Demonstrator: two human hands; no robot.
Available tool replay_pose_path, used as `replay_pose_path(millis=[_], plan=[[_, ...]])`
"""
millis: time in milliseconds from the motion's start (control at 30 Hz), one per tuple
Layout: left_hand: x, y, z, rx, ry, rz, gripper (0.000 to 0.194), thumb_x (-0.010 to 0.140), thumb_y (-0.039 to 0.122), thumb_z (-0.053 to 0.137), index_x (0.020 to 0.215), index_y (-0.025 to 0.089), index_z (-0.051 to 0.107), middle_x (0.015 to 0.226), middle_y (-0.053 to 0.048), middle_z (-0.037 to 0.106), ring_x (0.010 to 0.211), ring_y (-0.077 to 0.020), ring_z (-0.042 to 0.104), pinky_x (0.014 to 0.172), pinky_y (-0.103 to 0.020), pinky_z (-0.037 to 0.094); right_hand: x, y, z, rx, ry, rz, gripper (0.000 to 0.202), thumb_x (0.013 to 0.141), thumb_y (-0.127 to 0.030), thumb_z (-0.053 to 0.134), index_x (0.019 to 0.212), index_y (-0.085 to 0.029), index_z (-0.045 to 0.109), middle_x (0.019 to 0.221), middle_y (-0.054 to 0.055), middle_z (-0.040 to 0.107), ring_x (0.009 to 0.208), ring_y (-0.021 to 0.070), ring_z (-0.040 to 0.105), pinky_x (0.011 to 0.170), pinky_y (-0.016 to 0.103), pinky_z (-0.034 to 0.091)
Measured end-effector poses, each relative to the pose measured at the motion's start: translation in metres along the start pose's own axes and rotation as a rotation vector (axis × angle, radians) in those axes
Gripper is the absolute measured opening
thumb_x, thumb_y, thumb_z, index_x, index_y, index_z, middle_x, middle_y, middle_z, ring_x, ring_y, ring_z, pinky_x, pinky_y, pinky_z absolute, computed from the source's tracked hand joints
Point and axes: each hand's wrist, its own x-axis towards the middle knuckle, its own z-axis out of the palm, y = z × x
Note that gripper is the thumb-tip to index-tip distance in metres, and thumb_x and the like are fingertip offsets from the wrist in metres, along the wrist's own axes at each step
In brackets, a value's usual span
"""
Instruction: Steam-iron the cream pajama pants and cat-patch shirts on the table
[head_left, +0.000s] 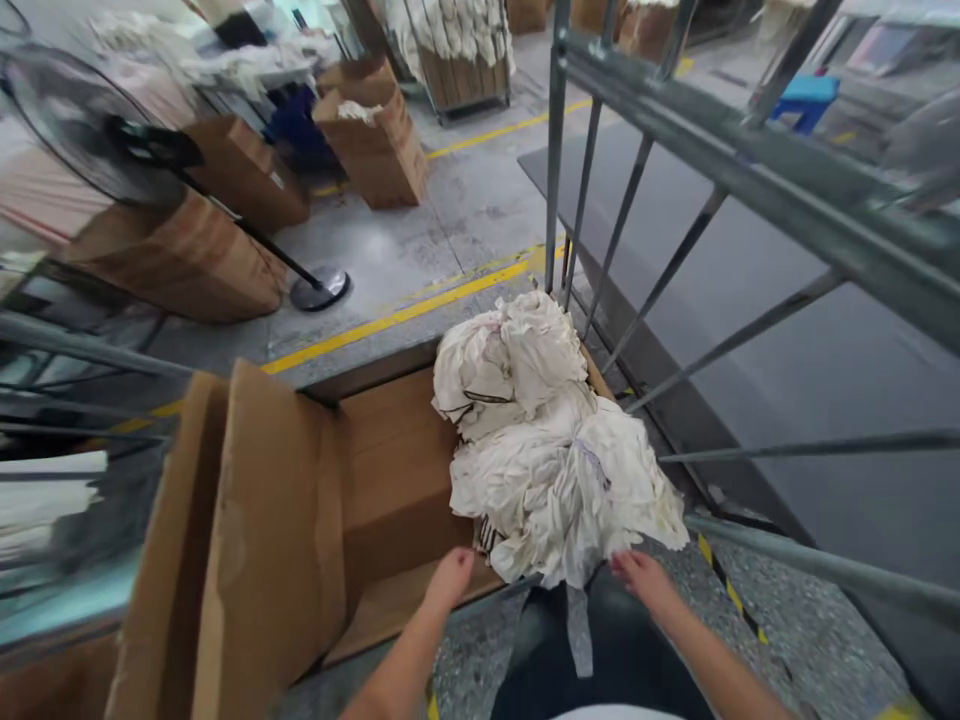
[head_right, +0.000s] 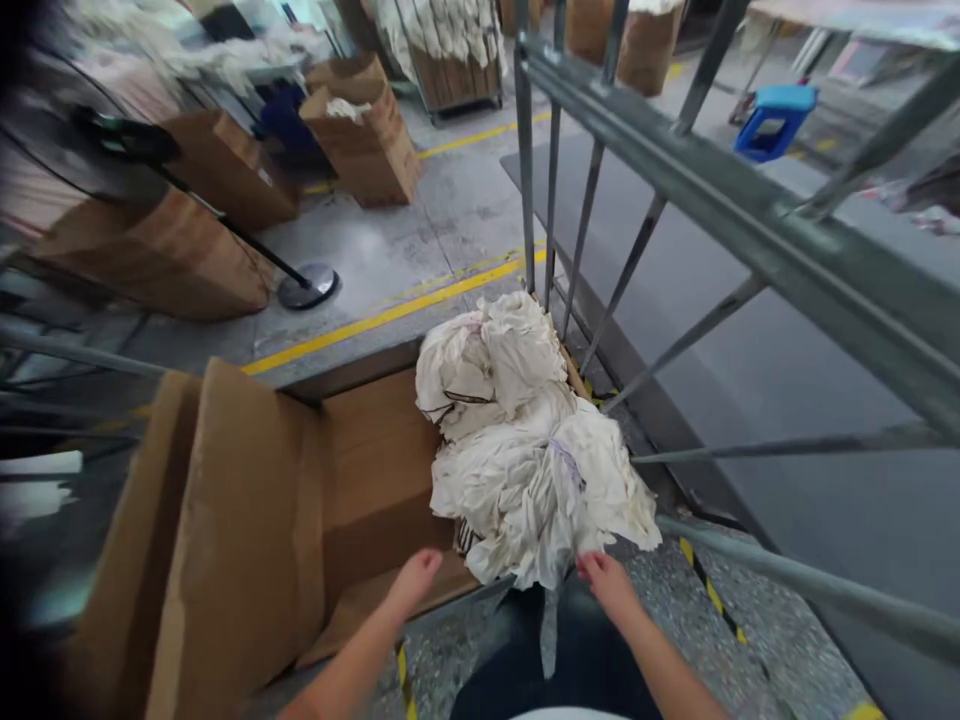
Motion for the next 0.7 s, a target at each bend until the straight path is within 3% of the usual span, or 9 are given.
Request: replay_pose_path(millis=[67,167,300,367,433,500,567,633,700], plan=[[0.054,0.03,-0.001,-0.005,-0.036,0.054,0.023,0.096,0.02,0.046,0.094,0.014,0.068,0.093,-0.007,0.074,0.091,-0.0196,0.069,0.085,-0.031,0.052,0.028,-0.027,0.007,-0.032,0.021,-0.089,0.059,0.065,-0.063,0.05,0.093,-0.016,0.072,0.105,0.017,0.075,0.104,0.0302,0.071,0.081,0.037,0.057],[0.13,0.087,-0.002,-0.004,-0.066,0.231,0.027,0.09,0.022,0.053,0.111,0.018,0.069,0.113,-0.006,0.074,0.108,-0.0192,0.067,0.097,-0.029,0.048,0.088,-0.054,0.017,-0.138,0.148,-0.147,0.051,0.07,-0.048,0.051,0.102,-0.014,0.071,0.115,0.019,0.073,0.115,0.0323,0.066,0.098,0.042,0.052],[0.211,0.158,0.004,0.34,-0.037,0.566,0.051,0.086,0.033,0.063,0.134,0.017,0.06,0.14,-0.013,0.062,0.133,-0.0258,0.054,0.112,-0.035,0.04,0.157,-0.053,0.029,-0.269,0.217,-0.136,0.054,0.08,-0.047,0.046,0.113,-0.01,0.067,0.124,0.023,0.067,0.124,0.0348,0.06,0.107,0.045,0.044],[0.247,0.178,0.014,0.462,-0.08,0.611,0.062,0.078,0.041,0.074,0.132,0.015,0.061,0.141,-0.016,0.06,0.136,-0.03,0.051,0.114,-0.038,0.037,0.171,-0.047,0.034,-0.386,0.233,-0.154,0.061,0.084,-0.055,0.045,0.117,-0.007,0.065,0.127,0.026,0.064,0.128,0.0374,0.057,0.11,0.045,0.041],[0.275,0.184,0.028,0.518,-0.119,0.57,0.075,0.066,0.053,0.081,0.128,0.014,0.062,0.139,-0.019,0.06,0.135,-0.034,0.051,0.114,-0.042,0.038,0.172,-0.047,0.037,-0.549,0.269,-0.174,0.07,0.087,-0.062,0.045,0.121,-0.004,0.062,0.129,0.029,0.062,0.131,0.0383,0.054,0.11,0.043,0.041],[0.288,0.179,0.044,0.555,-0.1,0.491,0.082,0.065,0.066,0.076,0.126,0.013,0.061,0.132,-0.022,0.064,0.127,-0.0361,0.058,0.107,-0.044,0.044,0.168,-0.057,0.041,-0.699,0.328,-0.115,0.078,0.088,-0.068,0.043,0.125,-0.001,0.06,0.128,0.032,0.062,0.128,0.0396,0.056,0.106,0.043,0.043],[0.283,0.167,0.056,0.521,-0.072,0.387,0.076,0.072,0.069,0.066,0.123,0.013,0.061,0.118,-0.021,0.07,0.113,-0.0357,0.066,0.095,-0.043,0.051,0.164,-0.072,0.046,-0.761,0.356,0.034,0.082,0.088,-0.071,0.043,0.12,0.002,0.063,0.119,0.033,0.066,0.118,0.0416,0.062,0.099,0.045,0.048],[0.261,0.154,0.06,0.468,-0.078,0.331,0.062,0.078,0.063,0.061,0.118,0.016,0.063,0.106,-0.018,0.074,0.102,-0.0346,0.071,0.084,-0.041,0.054,0.158,-0.084,0.054,-0.784,0.31,0.156,0.074,0.092,-0.065,0.039,0.111,0.0,0.068,0.109,0.031,0.07,0.108,0.0404,0.067,0.091,0.044,0.05],[0.232,0.138,0.056,0.429,-0.09,0.339,0.052,0.078,0.057,0.061,0.113,0.018,0.064,0.1,-0.015,0.075,0.098,-0.0349,0.072,0.08,-0.04,0.054,0.148,-0.086,0.065,-0.833,0.211,0.179,0.062,0.098,-0.052,0.033,0.105,-0.005,0.072,0.104,0.027,0.073,0.102,0.0372,0.07,0.085,0.041,0.051]])
